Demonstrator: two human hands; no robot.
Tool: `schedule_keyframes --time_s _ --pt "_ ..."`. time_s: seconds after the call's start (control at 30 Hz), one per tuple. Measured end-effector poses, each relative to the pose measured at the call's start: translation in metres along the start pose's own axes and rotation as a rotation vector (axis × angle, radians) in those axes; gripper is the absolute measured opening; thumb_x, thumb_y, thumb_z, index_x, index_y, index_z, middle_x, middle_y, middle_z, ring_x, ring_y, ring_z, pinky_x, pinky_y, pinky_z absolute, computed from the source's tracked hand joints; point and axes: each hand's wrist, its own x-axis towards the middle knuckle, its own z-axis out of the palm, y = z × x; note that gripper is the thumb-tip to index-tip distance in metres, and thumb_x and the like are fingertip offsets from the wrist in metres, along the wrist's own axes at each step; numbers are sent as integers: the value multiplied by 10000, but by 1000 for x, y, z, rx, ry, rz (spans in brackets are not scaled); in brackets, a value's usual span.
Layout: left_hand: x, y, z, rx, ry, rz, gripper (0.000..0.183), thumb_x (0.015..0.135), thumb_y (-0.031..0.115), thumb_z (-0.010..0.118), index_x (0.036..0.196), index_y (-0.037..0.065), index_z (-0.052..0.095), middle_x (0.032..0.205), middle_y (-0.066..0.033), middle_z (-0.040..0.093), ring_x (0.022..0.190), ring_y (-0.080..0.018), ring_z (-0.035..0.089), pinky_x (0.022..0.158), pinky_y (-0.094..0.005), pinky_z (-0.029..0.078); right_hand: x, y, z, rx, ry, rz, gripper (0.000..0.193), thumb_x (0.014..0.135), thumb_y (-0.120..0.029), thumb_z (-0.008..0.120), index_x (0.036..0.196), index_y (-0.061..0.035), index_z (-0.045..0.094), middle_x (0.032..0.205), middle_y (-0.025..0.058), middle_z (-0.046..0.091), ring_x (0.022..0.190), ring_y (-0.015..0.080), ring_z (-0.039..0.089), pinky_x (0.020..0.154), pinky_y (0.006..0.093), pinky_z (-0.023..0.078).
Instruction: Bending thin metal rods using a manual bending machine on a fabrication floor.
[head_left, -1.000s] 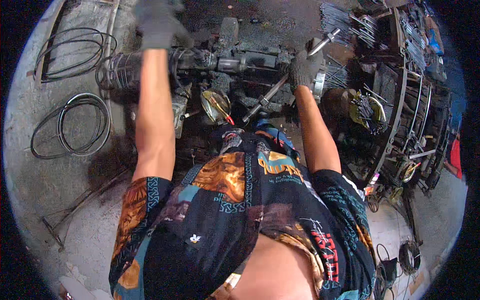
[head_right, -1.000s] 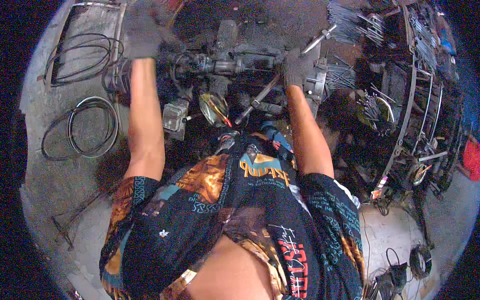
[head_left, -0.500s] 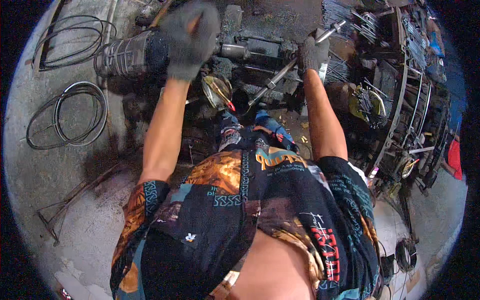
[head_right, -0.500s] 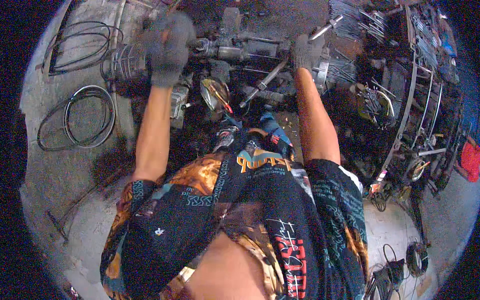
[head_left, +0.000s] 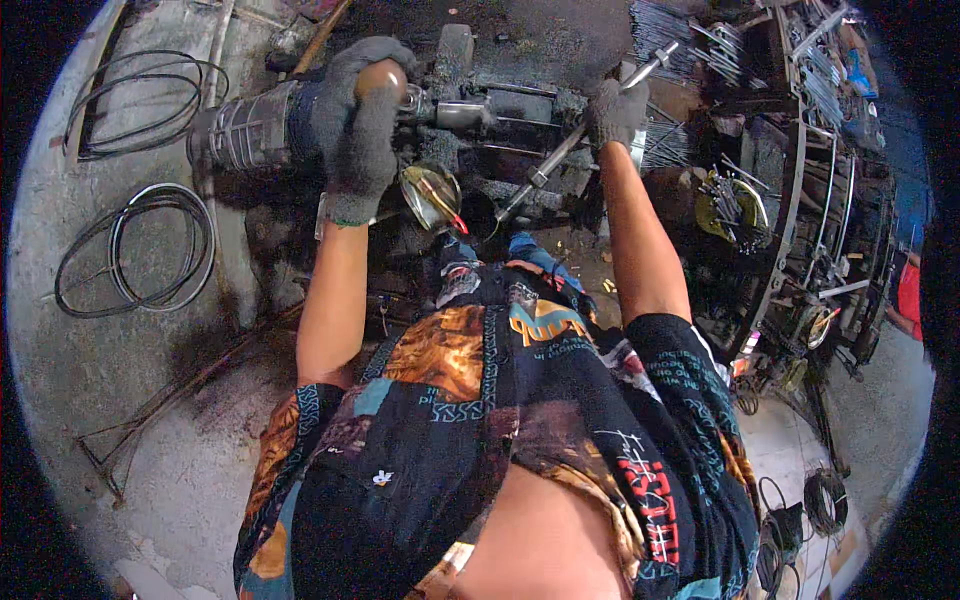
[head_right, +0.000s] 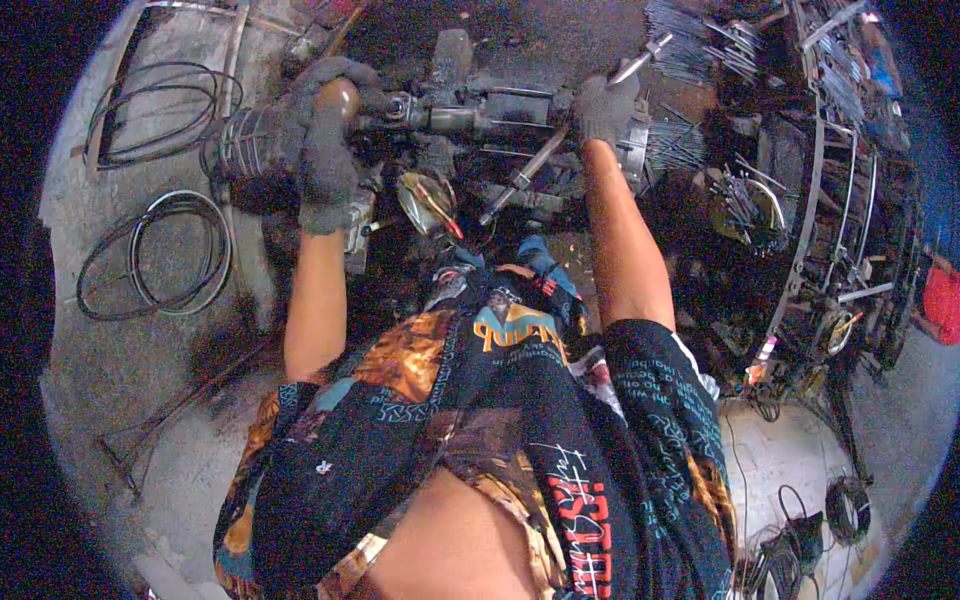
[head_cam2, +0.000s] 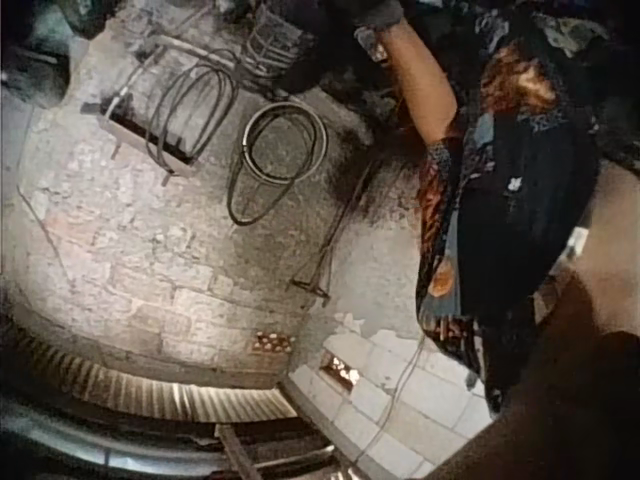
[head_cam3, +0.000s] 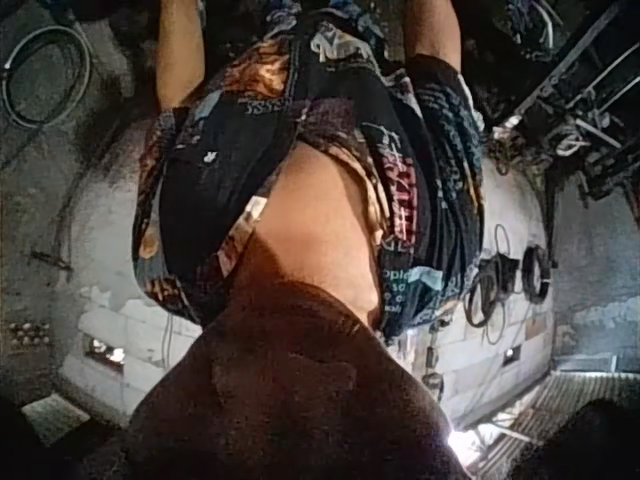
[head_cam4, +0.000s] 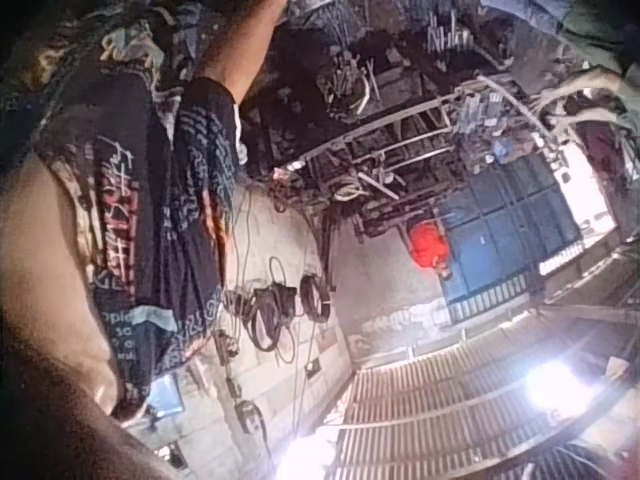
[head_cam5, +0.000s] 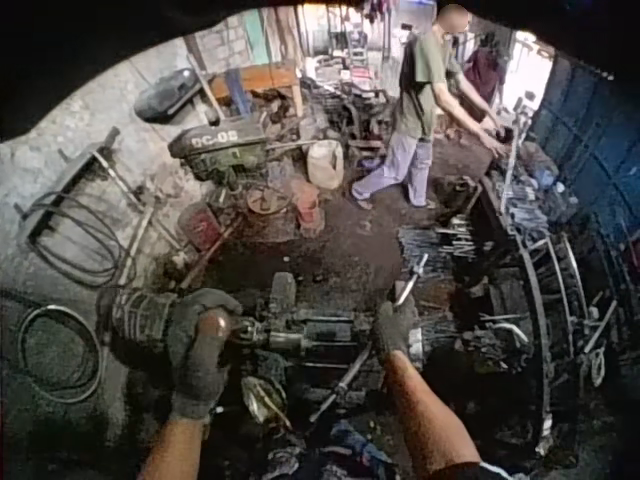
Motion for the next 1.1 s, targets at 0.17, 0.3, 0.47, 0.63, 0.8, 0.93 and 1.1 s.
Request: schedule_keyframes --time_s 0.17,0.3,0.47,0.63,0.8,0.93,1.1 --pt "-64 -42 -22 -169 319 -376 280 948 139 549 1177 7 643 1187 -85 643 1071 -212 601 931 -362 497 -3 -22 -6 -152 -21 90 289 829 -208 568 1037 -9 597 892 188 628 827 353 632 775 432 495" --pt "-149 -114 -49 279 307 -327 306 1005 218 515 1188 -1 627 1212 -89 629 1099 -223 585 958 -397 486 -4 -30 -8 -182 -34 110 333 834 -237 596 1064 0 552 956 191 649 891 362 659 866 464 503" --pt "-258 -179 -72 764 -203 -761 382 955 290 561 1181 -12 623 1189 -223 644 1117 -370 609 976 -427 471 3 -11 1 -262 -18 104 318 858 -224 606 1063 7 529 838 152 639 690 301 663 626 389 544" --pt "-298 -217 -77 1056 -925 -649 464 924 378 548 1212 24 632 1207 -263 625 1151 -432 578 1002 -464 442 6 -12 0 -383 -48 129 320 888 -242 587 1062 19 526 893 195 668 737 322 691 659 407 553" --pt "-291 -249 -75 1163 -1098 -585 443 921 393 540 1166 42 654 1161 -235 646 1112 -416 598 1018 -502 409 -3 -46 -12 -370 -94 118 497 920 -393 623 1149 42 557 946 249 688 840 361 722 721 444 559" --pt "-293 -256 -79 1216 -1238 -574 430 918 406 535 1130 57 671 1125 -213 663 1080 -403 613 1031 -533 382 -10 -64 -15 -264 -98 221 535 926 -454 618 1107 48 580 936 257 690 836 363 724 725 435 561" --pt "-310 -232 -86 1298 -1352 -514 419 914 421 528 1085 76 693 1079 -185 684 1041 -386 633 1047 -571 349 -12 -68 -19 -111 -85 234 360 817 -246 609 1089 -11 579 962 215 682 924 382 695 815 448 541"
